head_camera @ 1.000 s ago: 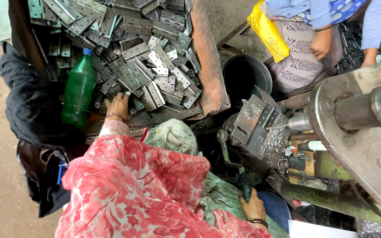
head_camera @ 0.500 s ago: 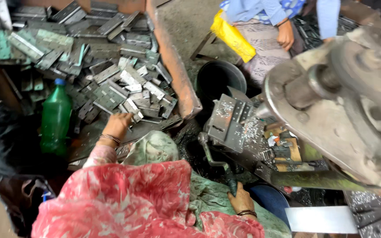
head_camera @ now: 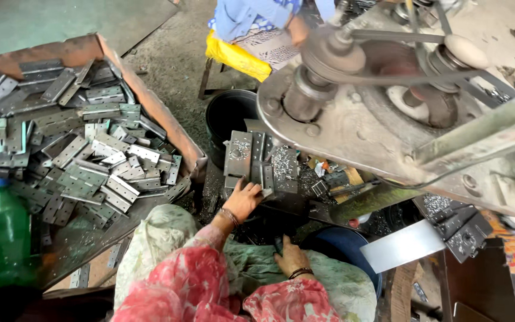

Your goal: The person repeatedly picks small metal plates from a bin, places them into a press machine, and operates the lever to punch holes. The processed plates are then removed and placed into a pile. The task is performed continuously with a coworker visible nearby.

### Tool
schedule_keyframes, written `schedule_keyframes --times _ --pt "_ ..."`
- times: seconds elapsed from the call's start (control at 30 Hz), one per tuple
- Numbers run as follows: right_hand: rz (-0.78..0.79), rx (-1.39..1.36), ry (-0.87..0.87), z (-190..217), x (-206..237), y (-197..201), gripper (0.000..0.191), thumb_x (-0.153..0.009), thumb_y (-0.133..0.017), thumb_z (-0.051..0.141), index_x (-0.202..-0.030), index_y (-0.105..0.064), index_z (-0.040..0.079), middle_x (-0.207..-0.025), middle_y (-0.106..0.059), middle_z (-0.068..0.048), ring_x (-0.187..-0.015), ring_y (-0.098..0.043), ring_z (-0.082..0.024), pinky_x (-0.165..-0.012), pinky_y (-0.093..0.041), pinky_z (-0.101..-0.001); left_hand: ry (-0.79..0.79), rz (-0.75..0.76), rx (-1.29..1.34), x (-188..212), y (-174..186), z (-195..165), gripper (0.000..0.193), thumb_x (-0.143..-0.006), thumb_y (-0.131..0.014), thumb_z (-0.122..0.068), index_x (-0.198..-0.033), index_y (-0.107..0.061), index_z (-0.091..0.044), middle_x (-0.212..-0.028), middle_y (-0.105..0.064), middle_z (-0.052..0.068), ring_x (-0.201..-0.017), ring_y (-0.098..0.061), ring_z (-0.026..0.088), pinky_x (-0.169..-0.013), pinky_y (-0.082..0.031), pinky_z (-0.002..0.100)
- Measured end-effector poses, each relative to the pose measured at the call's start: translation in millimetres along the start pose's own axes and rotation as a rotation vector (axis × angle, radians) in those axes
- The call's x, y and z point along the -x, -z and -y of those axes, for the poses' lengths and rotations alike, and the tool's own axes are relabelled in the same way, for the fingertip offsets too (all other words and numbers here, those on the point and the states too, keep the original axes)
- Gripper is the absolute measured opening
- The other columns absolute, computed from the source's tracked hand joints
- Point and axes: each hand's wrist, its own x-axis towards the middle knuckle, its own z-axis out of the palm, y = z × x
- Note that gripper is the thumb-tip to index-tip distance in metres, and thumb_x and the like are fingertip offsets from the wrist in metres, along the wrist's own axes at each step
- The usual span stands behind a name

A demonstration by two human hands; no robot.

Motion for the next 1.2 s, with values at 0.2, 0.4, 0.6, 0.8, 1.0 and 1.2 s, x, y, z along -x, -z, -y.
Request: schedule_keyframes --times 0.2,0.4,0.6,0.8,1.0,1.2 --pt "0.012 0.004 -0.019 -2.1 -1.2 -3.6 0.07 -0.086 -0.075 0.036 -0.141 -0.042 0.008 -0.11 -0.072 -0.024 -0.105 -0.07 -0.042 -0.093 -0.056 -0.0517 0.153 0.022 -0.014 1.2 -41.2 -22.9 0.055 -0.087 -0.054 -0.012 -0.141 -0.06 -0.013 -0.139 -0.054 0.014 -0.135 -0.045 0.031 -0.119 -0.016 0.069" --pt "0.058 0.03 -0.04 1.5 1.2 1.0 0.079 -0.087 -0.073 0.038 -0.15 -0.033 0.011 -0.115 -0.07 -0.024 -0.108 -0.068 -0.042 -0.095 -0.054 -0.0526 0.248 0.145 -0.09 -10.0 -58.5 -25.6 0.041 -0.095 -0.05 -0.018 -0.135 -0.059 -0.012 -0.154 -0.046 0.016 -0.15 -0.034 0.034 -0.118 -0.006 0.074" --pt "0.1 0.021 -0.017 3.3 -2.8 16.1 0.08 -0.086 -0.073 0.034 -0.15 -0.032 0.01 -0.114 -0.07 -0.026 -0.109 -0.069 -0.043 -0.095 -0.055 -0.052 0.288 0.133 -0.053 -25.5 -73.6 -2.6 0.056 -0.092 -0.048 -0.012 -0.148 -0.05 -0.017 -0.154 -0.045 0.017 -0.149 -0.035 0.029 -0.116 -0.001 0.077" --pt "0.074 0.02 -0.041 -1.3 -11.0 2.4 0.07 -0.085 -0.074 0.032 -0.141 -0.038 0.012 -0.111 -0.07 -0.024 -0.106 -0.069 -0.044 -0.09 -0.056 -0.0535 0.299 0.182 -0.018 -33.5 -72.2 7.0 0.057 -0.096 -0.045 -0.011 -0.153 -0.044 -0.018 -0.156 -0.043 0.019 -0.148 -0.037 0.029 -0.116 0.001 0.078" --pt "0.001 -0.005 -0.056 -15.5 -12.2 -46.0 0.072 -0.083 -0.077 0.032 -0.141 -0.039 0.011 -0.103 -0.072 -0.026 -0.099 -0.071 -0.046 -0.085 -0.059 -0.0535 0.3 0.177 -0.032 -32.9 -72.7 7.5 0.059 -0.095 -0.045 -0.012 -0.154 -0.043 -0.018 -0.156 -0.042 0.021 -0.148 -0.038 0.029 -0.116 0.001 0.077" --pt "-0.124 -0.114 -0.029 -7.8 -13.3 -79.4 0.08 -0.085 -0.074 0.03 -0.152 -0.033 0.017 -0.103 -0.072 -0.026 -0.096 -0.07 -0.047 -0.082 -0.058 -0.0566 0.353 0.092 0.017 -28.2 -69.9 11.2 0.054 -0.097 -0.044 -0.011 -0.151 -0.048 -0.021 -0.156 -0.046 0.012 -0.15 -0.036 0.024 -0.118 0.0 0.078"
